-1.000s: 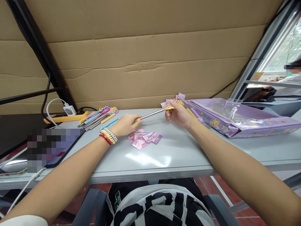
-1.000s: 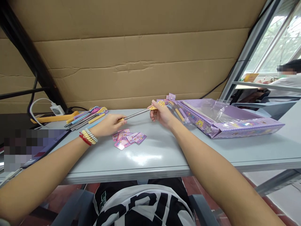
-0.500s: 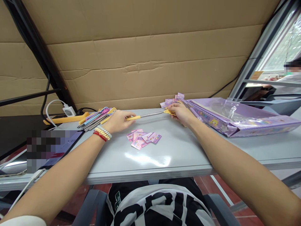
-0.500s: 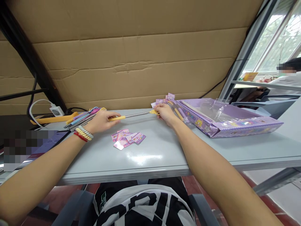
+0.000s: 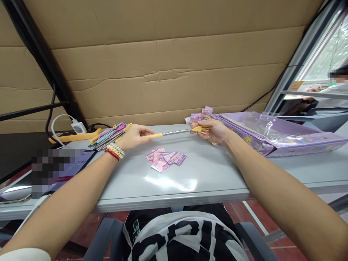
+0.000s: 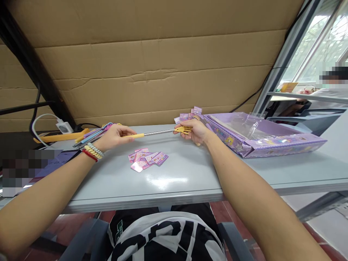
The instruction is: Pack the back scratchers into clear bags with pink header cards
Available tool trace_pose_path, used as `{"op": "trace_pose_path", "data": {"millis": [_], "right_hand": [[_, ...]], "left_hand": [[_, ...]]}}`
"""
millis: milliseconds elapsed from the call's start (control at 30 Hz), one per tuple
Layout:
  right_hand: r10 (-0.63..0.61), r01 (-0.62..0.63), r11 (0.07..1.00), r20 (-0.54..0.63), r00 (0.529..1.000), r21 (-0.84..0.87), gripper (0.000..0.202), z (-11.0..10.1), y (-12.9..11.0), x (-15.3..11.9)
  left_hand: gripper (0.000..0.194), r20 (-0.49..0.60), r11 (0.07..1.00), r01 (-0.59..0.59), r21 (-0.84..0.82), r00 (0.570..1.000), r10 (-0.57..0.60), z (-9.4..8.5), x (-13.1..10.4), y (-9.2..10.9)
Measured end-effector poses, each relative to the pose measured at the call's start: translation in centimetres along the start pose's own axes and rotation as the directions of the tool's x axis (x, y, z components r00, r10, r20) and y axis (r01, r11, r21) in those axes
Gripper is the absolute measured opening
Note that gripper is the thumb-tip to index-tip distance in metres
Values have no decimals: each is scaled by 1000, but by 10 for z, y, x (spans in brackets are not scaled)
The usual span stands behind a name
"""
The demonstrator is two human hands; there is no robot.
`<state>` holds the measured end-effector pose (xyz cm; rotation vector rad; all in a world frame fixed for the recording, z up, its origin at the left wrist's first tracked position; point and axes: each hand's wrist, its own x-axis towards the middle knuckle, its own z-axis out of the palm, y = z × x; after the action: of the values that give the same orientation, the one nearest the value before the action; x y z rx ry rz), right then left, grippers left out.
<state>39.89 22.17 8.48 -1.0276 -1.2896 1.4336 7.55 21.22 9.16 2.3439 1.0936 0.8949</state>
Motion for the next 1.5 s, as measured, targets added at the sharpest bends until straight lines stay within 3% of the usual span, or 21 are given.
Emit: {"op": "trace_pose_path", "data": {"millis": [133, 300, 467, 533, 667, 767, 867, 1000, 1100, 1167, 1300, 1400, 1500], "right_hand": [[27, -16, 994, 109, 994, -108, 17, 4, 0, -4], [-53, 81, 971, 127, 990, -226, 23, 8, 4, -6], [-148, 198, 917, 164, 975, -347, 29, 27, 4, -11], [-200, 252, 891, 172, 965, -377, 28, 40, 3, -15], [-286, 323, 840, 149, 947, -437, 25, 63, -1, -24], [-296, 335, 823, 157, 942, -458, 23, 69, -3, -28], [-307, 360, 785, 188, 933, -504, 20, 67, -2, -28], [-292, 349, 766, 191, 937, -540, 20, 64, 3, -23], [-317, 362, 719, 184, 930, -593, 19, 68, 7, -20], [-366, 400, 671, 190, 911, -624, 18, 73, 10, -21], [-459, 477, 625, 203, 865, -618, 14, 83, 14, -25], [-494, 519, 604, 228, 839, -605, 11, 83, 12, -26], [-467, 521, 633, 254, 847, -572, 14, 77, 9, -23]], "left_hand": [[32, -11, 1000, 27, 8, 1000, -27, -4, 1, -7], [33, 17, 1000, 13, -9, 1000, -13, 0, -1, -4], [27, 61, 978, 105, -180, 994, -95, 9, -3, 9], [25, 120, 917, 215, -336, 975, -185, 14, -3, 18], [26, 280, 670, 460, -584, 888, -365, 22, -3, 35], [24, 307, 632, 497, -595, 867, -393, 23, -3, 40], [23, 273, 756, 418, -504, 907, -320, 21, -2, 35], [28, 172, 988, 108, -114, 981, -88, 21, -1, 27], [29, 108, 956, -97, 277, 992, 70, 27, -2, 25], [30, 86, 897, -182, 402, 983, 160, 33, -3, 26], [33, 94, 861, -279, 426, 960, 264, 43, -3, 27], [34, 126, 874, -273, 403, 962, 243, 45, -3, 30], [34, 148, 893, -230, 387, 971, 186, 41, -1, 32]]}}
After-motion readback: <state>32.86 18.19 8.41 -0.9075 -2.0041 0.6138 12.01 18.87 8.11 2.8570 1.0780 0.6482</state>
